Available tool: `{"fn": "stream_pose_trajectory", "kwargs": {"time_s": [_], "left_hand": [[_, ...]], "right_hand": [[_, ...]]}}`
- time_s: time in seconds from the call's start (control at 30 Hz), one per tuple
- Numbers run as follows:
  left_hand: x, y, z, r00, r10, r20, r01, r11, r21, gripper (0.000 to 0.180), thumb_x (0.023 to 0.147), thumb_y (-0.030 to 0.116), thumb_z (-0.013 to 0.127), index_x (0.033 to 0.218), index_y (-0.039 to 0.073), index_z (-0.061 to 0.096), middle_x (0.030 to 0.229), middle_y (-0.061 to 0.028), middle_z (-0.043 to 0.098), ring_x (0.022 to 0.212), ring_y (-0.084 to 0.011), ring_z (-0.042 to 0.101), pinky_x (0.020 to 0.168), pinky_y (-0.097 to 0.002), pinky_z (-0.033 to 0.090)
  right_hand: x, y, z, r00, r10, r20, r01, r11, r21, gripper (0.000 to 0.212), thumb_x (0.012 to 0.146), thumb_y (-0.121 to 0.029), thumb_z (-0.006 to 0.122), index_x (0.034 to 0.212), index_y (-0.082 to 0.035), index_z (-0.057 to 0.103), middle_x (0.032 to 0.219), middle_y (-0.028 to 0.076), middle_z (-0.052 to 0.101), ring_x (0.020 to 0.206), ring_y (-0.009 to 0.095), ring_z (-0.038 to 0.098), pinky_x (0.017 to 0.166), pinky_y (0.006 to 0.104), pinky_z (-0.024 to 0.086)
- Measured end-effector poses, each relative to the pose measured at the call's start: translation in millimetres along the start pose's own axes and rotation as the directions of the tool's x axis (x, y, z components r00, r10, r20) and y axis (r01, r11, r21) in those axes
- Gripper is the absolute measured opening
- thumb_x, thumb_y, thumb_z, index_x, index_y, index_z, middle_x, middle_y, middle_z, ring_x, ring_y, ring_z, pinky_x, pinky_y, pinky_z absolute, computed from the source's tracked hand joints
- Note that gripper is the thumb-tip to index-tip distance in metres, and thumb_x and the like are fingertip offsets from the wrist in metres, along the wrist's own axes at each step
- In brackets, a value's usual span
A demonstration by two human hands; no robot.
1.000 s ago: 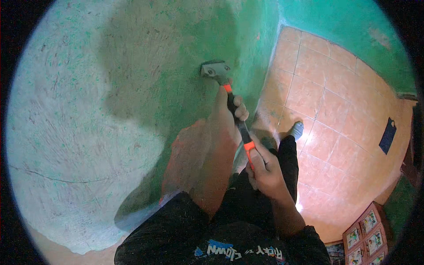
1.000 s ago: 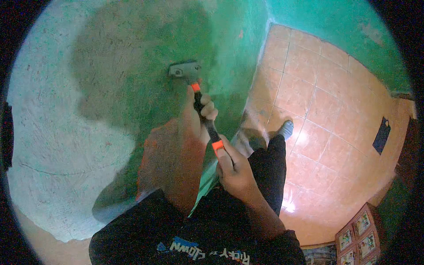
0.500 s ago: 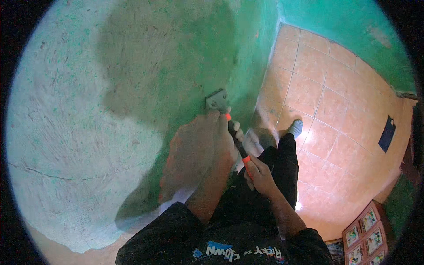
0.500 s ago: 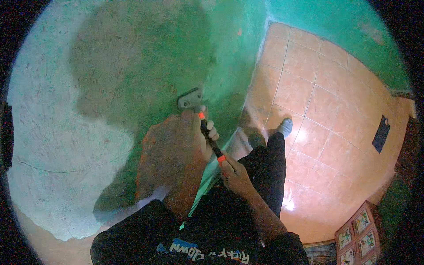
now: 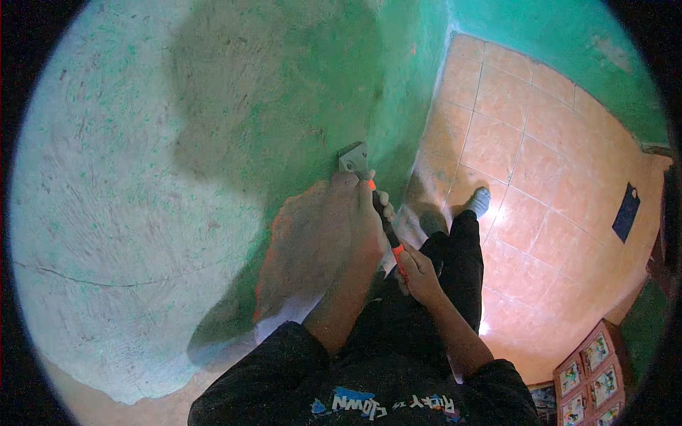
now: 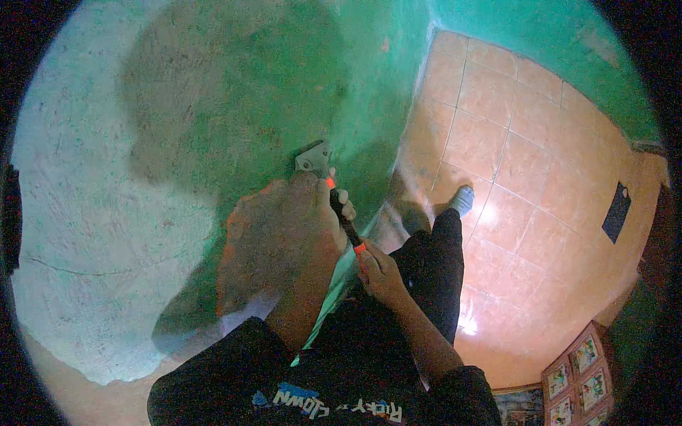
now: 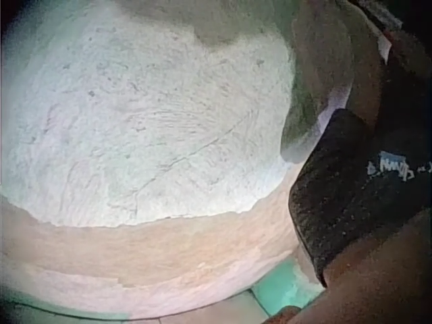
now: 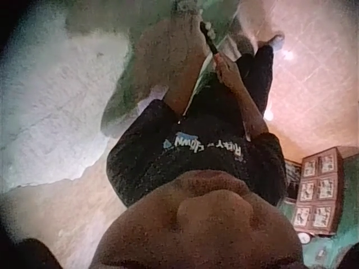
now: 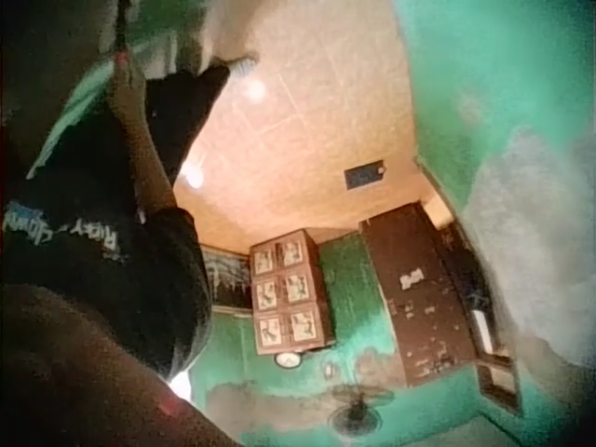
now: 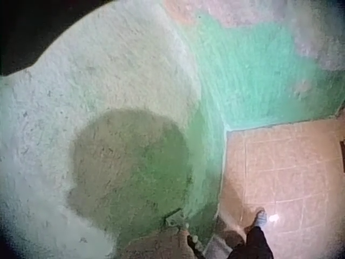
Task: The person is using a long-handled scraper to remove old paint or plaster from a room's wall.
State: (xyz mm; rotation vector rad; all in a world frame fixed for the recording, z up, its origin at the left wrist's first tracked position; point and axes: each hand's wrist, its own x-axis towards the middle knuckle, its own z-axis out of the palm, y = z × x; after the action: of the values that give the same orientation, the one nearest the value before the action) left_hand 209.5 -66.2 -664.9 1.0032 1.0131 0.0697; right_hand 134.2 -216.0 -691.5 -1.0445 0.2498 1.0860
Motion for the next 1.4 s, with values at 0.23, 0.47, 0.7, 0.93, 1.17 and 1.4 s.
{"fn": "stream_pose_trajectory", "kwargs": {"time_s": [0.23,0.47,0.7,0.93,1.17,1.4], "left_hand": [[4.8,-0.9,9.2,0.998,0.052,0.047,-0.050,0.998,-0.042,0.033,0.104,0.039,0.046,0.128,0.016,0.049,0.074,0.0007,0.045,0.057,-0.0106,0.041,0.053,-0.0257,0.035],[25.4,-3.7,13.3,0.994,0.036,0.100,-0.024,0.993,-0.116,0.033,0.105,0.038,0.046,0.128,0.016,0.050,0.074,0.0009,0.046,0.058,-0.0099,0.041,0.053,-0.0254,0.035],[32.3,-4.0,11.5,0.989,0.027,0.144,-0.017,0.997,-0.071,0.046,0.103,0.048,0.049,0.139,0.020,0.044,0.077,0.0023,0.047,0.056,-0.0089,0.041,0.053,-0.0267,0.037],[23.5,-3.1,17.0,0.997,-0.004,0.074,0.012,0.993,-0.117,0.036,0.105,0.038,0.046,0.135,0.017,0.048,0.076,0.0010,0.045,0.058,-0.0101,0.041,0.054,-0.0261,0.036],[29.3,-5.6,17.7,0.991,0.035,0.128,-0.023,0.995,-0.095,0.038,0.105,0.040,0.045,0.136,0.017,0.047,0.077,0.0009,0.046,0.059,-0.0104,0.041,0.054,-0.0266,0.036],[37.3,1.5,22.5,0.991,0.021,0.130,-0.008,0.995,-0.099,0.041,0.104,0.042,0.047,0.137,0.017,0.045,0.078,0.0006,0.046,0.060,-0.0105,0.042,0.055,-0.0272,0.038]], "right_hand": [[22.3,23.9,-14.7,0.992,-0.127,-0.009,0.125,0.986,-0.111,0.050,0.104,-0.034,0.047,0.142,-0.002,0.049,0.080,0.001,0.055,0.060,0.009,0.050,0.054,0.0248,0.043],[25.4,2.2,-21.3,0.999,0.003,0.037,-0.006,0.996,0.087,0.052,0.104,-0.037,0.046,0.143,-0.002,0.049,0.071,0.000,0.054,0.053,0.009,0.048,0.047,0.0251,0.040],[26.3,-9.6,-22.1,0.998,-0.010,0.058,0.002,0.991,0.134,0.054,0.104,-0.038,0.046,0.147,-0.005,0.044,0.066,0.000,0.050,0.048,0.009,0.045,0.041,0.0261,0.036],[25.3,-7.8,-23.0,0.998,0.007,0.059,-0.012,0.995,0.095,0.046,0.106,-0.041,0.041,0.131,-0.004,0.050,0.062,0.002,0.048,0.044,0.011,0.042,0.040,0.0270,0.037],[23.6,-11.8,-32.5,0.996,-0.003,0.089,-0.004,0.996,0.085,0.045,0.105,-0.043,0.042,0.127,-0.005,0.054,0.062,0.001,0.049,0.045,0.010,0.043,0.040,0.0258,0.036],[29.0,-31.6,-28.6,0.995,-0.033,0.093,0.023,0.995,0.102,0.044,0.105,-0.044,0.042,0.112,-0.003,0.057,0.064,0.000,0.051,0.045,0.010,0.045,0.040,0.0265,0.037]]}}
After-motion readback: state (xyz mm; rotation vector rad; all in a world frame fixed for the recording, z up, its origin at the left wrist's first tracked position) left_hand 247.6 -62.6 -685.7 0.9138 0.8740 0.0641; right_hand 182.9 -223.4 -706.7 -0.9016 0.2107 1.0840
